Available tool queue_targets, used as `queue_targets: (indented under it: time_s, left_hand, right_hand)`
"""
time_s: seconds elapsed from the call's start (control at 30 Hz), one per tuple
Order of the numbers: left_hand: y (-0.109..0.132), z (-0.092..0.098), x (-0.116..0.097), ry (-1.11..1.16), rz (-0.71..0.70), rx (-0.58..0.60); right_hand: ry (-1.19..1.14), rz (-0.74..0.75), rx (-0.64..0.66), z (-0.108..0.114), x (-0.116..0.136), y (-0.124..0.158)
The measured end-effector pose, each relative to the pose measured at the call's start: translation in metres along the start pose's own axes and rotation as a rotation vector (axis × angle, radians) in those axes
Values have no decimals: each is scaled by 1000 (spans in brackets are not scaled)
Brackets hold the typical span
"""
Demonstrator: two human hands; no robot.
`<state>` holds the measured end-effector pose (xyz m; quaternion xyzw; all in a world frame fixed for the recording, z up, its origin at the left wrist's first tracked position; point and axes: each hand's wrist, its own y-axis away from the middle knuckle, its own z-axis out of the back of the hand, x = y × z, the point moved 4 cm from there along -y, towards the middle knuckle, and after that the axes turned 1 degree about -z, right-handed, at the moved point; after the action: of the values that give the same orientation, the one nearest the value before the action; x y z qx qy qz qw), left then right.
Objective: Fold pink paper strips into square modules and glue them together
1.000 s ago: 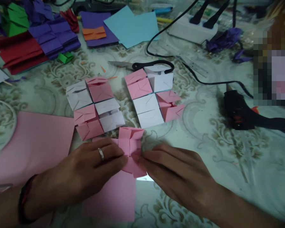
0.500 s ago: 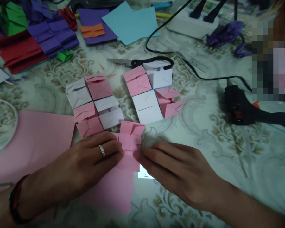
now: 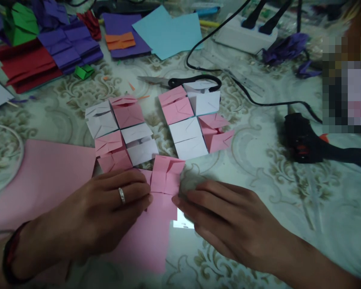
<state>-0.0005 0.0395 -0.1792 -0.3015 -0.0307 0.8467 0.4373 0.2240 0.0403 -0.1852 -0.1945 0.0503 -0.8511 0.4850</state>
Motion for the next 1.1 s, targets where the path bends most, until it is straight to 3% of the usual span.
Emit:
queue_targets:
  time_s: [0.17, 0.3, 0.43, 0.53, 0.63, 0.7, 0.83, 0.97, 1.1]
  left_hand:
    - [-4, -7, 7, 69, 99, 56]
    - [-7, -11, 3, 17, 19, -11]
    - [-7, -3, -4, 16, -32, -151]
    - [-5, 7, -15, 52, -26, -217]
    - [-2, 11, -21, 119, 91, -238]
    - [1, 12, -22, 123, 139, -248]
    - [-2, 19, -22, 159, 100, -287]
    - [-10, 21, -17, 719, 360, -234]
    - [-13, 10, -22, 702, 489, -192]
  right_hand:
    - [-93, -55, -48, -3, -3, -2]
    - [-265, -153, -103, -5, -6, -4]
    - [-503, -462, -120, 2, -13, -9]
    - [-788, -734, 8, 4, -13, -12]
    - [-1222, -832, 116, -1, -3, -15]
    - [-1391, -875, 107, -5, 4, -16]
    - [-1423, -952, -7, -8, 12, -19]
    - [-1379, -983, -152, -6, 14, -20]
    - [-1317, -1001, -220, -8, 17, -18]
